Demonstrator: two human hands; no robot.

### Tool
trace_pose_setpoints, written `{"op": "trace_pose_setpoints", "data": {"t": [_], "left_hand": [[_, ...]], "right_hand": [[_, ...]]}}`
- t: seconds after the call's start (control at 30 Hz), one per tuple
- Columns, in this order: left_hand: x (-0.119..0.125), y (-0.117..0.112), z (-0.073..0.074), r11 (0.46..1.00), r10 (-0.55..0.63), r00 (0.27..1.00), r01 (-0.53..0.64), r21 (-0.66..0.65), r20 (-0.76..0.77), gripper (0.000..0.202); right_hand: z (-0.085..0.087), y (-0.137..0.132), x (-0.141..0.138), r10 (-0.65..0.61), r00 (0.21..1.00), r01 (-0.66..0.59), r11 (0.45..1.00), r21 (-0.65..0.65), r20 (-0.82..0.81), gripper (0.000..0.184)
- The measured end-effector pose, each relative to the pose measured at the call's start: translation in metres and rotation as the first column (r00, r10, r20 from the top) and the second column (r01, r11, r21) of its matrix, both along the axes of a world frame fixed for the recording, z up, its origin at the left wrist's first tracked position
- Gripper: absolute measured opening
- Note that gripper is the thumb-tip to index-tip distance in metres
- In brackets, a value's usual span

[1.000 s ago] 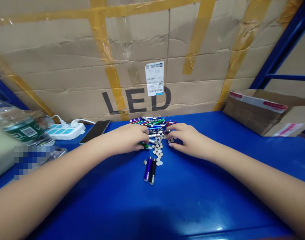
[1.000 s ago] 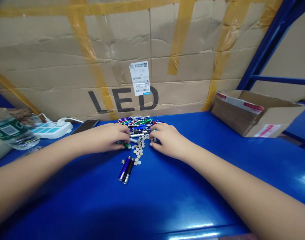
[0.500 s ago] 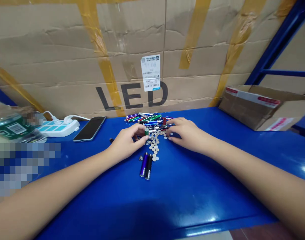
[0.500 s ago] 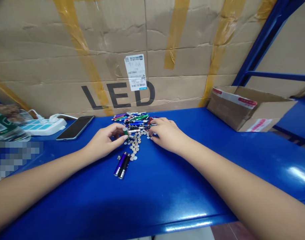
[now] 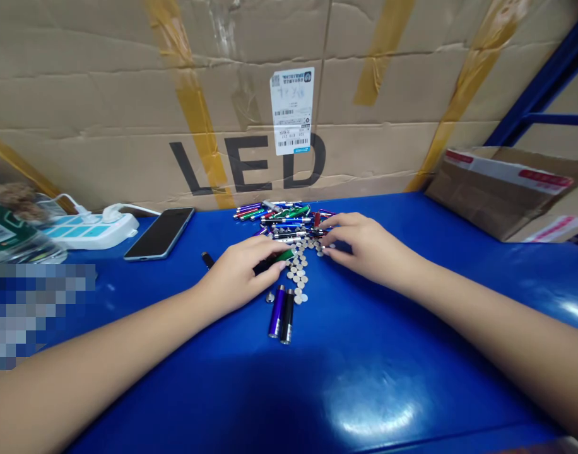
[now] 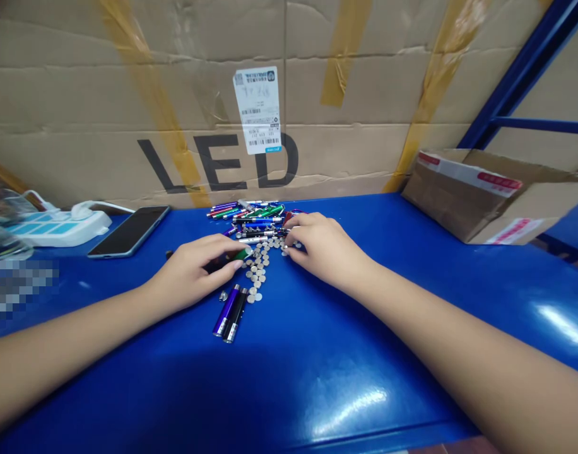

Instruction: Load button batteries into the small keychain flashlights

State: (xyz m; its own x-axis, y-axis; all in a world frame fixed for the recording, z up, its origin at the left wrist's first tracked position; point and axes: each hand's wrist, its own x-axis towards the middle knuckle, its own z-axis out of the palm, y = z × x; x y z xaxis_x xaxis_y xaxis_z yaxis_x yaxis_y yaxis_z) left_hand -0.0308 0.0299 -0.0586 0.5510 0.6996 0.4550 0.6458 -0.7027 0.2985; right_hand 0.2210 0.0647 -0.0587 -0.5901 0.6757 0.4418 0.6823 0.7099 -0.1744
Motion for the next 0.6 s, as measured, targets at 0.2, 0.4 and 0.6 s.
{"op": "trace_pose_setpoints", "data": {"t": [0.2,0.4,0.6], "left_hand": [[0.003,-0.004,0.001,1.0,-0.004,0.999,0.004,-0.001,0.034,0.026],[0.002,-0.005,0.0,0.997,-0.071,0.996,0.072,-0.013,0.056,0.027],[0.003,-0.005,0.001,0.997,-0.055,0.994,0.06,-0.057,0.09,0.026]], "right_hand": [[0.015,-0.025,-0.02,0.072,0.953,-0.064,0.997,0.039,-0.294,0.007],[0.009,-0.034,-0.031,0.086,0.927,-0.092,0.996,0.002,-0.365,0.007],[0.006,-0.033,-0.032,0.094,0.916,-0.107,0.994,-0.01,-0.39,0.01]]}}
